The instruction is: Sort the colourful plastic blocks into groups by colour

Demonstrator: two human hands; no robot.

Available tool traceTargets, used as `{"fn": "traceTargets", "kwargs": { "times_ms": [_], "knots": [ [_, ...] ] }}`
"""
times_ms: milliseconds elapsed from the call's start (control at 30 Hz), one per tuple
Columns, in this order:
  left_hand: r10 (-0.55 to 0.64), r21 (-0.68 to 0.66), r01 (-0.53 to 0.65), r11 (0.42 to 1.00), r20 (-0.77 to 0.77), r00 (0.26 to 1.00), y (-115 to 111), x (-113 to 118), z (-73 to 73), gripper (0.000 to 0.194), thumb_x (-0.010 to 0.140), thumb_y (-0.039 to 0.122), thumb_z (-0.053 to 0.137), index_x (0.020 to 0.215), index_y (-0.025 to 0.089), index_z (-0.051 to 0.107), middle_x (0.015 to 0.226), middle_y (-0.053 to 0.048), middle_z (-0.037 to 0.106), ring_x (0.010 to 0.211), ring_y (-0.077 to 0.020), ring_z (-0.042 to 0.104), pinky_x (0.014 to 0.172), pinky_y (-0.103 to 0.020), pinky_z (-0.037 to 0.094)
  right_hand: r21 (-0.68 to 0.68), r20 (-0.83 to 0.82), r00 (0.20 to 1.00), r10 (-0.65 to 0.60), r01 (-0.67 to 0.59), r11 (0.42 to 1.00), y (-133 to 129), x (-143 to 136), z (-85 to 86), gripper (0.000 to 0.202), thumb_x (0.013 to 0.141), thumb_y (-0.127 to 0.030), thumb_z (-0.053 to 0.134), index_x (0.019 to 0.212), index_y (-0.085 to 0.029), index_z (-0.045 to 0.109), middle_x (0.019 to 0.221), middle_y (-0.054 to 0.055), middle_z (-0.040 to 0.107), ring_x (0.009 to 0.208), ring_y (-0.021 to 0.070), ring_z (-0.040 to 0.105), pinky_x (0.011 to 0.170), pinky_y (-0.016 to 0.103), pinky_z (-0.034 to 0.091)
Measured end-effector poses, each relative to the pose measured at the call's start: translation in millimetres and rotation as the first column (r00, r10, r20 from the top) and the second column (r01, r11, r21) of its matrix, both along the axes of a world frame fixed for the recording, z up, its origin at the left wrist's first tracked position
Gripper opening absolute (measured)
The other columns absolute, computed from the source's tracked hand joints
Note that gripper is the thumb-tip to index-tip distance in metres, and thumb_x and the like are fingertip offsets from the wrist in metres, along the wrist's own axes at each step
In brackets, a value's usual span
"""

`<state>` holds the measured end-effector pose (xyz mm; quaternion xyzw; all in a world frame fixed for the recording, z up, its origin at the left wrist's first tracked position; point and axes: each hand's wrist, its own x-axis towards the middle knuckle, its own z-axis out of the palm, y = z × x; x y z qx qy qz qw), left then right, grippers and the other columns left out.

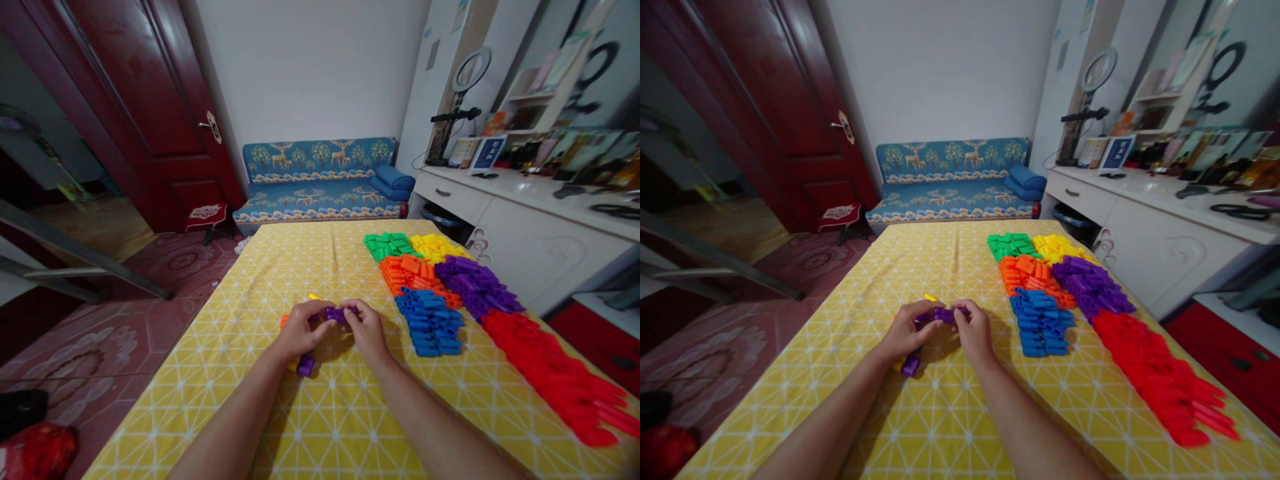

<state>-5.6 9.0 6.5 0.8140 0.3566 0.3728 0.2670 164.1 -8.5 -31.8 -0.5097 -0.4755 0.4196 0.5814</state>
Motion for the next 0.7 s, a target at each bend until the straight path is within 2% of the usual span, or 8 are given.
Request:
{"fn": "traceTargets", "kwargs": {
  "times_ms": [133, 233, 333, 400, 500, 567, 700],
  "knots": [
    [0.014, -0.006, -0.013, 1.0, 0.084, 0.996, 2.2, -3.4, -3.6, 0.03, 0.081, 0.024, 0.063, 0.11, 0.019, 0.069, 0.102, -0.006, 0.074, 0.092, -0.021, 0.068, 0.085, -0.031, 0.051, -0.038, -0.078, 0.997, 0.006, -0.009, 0.999, -2.2, 0.8, 5.5, 0.022, 0.07, -0.036, 0.061, 0.08, -0.017, 0.059, 0.064, -0.001, 0.056, 0.051, 0.0096, 0.047, 0.045, 0.02, 0.038],
    [-0.008, -0.014, 0.01, 1.0, 0.112, 0.994, 3.7, -4.4, -6.3, 0.029, 0.08, 0.019, 0.06, 0.107, 0.019, 0.07, 0.1, -0.006, 0.074, 0.091, -0.0202, 0.068, 0.084, -0.03, 0.052, -0.013, -0.062, 0.996, 0.059, -0.06, 0.998, -5.3, -0.3, 11.0, 0.029, 0.073, -0.043, 0.064, 0.084, -0.017, 0.057, 0.054, -0.006, 0.047, 0.046, 0.007, 0.037, 0.044, 0.019, 0.028],
    [0.007, -0.062, 0.003, 0.998, 0.153, 0.988, 5.7, -3.8, -10.7, 0.026, 0.079, 0.019, 0.061, 0.103, 0.019, 0.072, 0.097, -0.006, 0.074, 0.089, -0.0199, 0.069, 0.083, -0.03, 0.053, 0.02, -0.014, 0.993, 0.121, -0.12, 0.993, -8.5, -1.8, 14.9, 0.035, 0.075, -0.046, 0.066, 0.093, -0.017, 0.058, 0.053, -0.007, 0.044, 0.047, 0.0066, 0.035, 0.046, 0.019, 0.026],
    [0.036, -0.135, -0.009, 0.991, 0.198, 0.98, 6.6, -2.9, -13.5, 0.023, 0.08, 0.022, 0.064, 0.1, 0.018, 0.072, 0.094, -0.006, 0.075, 0.086, -0.0194, 0.07, 0.08, -0.029, 0.054, 0.032, -0.004, 0.99, 0.141, -0.141, 0.99, -9.7, -2.1, 15.1, 0.037, 0.077, -0.046, 0.066, 0.098, -0.016, 0.06, 0.057, -0.006, 0.047, 0.05, 0.0073, 0.04, 0.049, 0.019, 0.029],
    [0.066, -0.223, -0.007, 0.975, 0.256, 0.964, 6.8, -2.0, -14.5, 0.022, 0.079, 0.029, 0.067, 0.096, 0.015, 0.071, 0.089, -0.007, 0.075, 0.08, -0.0191, 0.07, 0.074, -0.027, 0.055, 0.065, 0.048, 0.99, 0.136, -0.139, 0.988, -9.2, -1.7, 11.4, 0.034, 0.077, -0.041, 0.067, 0.1, -0.017, 0.063, 0.078, 0.0, 0.063, 0.069, 0.0113, 0.055, 0.061, 0.021, 0.04],
    [0.076, -0.238, -0.014, 0.971, 0.252, 0.965, 6.6, -2.3, -13.1, 0.023, 0.078, 0.032, 0.069, 0.093, 0.015, 0.07, 0.084, -0.006, 0.074, 0.076, -0.0186, 0.07, 0.071, -0.027, 0.055, 0.082, 0.1, 0.988, 0.119, -0.128, 0.988, -7.8, -1.7, 7.7, 0.028, 0.077, -0.037, 0.067, 0.097, -0.017, 0.065, 0.088, 0.003, 0.066, 0.08, 0.0138, 0.059, 0.068, 0.022, 0.043],
    [0.083, -0.197, -0.048, 0.979, 0.174, 0.981, 8.4, -5.8, -11.3, 0.024, 0.081, 0.038, 0.067, 0.091, 0.016, 0.071, 0.086, -0.006, 0.074, 0.08, -0.0191, 0.069, 0.074, -0.027, 0.053, 0.124, 0.16, 0.987, 0.035, -0.055, 0.991, -8.2, -3.8, 7.5, 0.022, 0.078, -0.036, 0.064, 0.089, -0.018, 0.067, 0.089, 0.004, 0.066, 0.078, 0.015, 0.059, 0.066, 0.023, 0.044]
  ]
}}
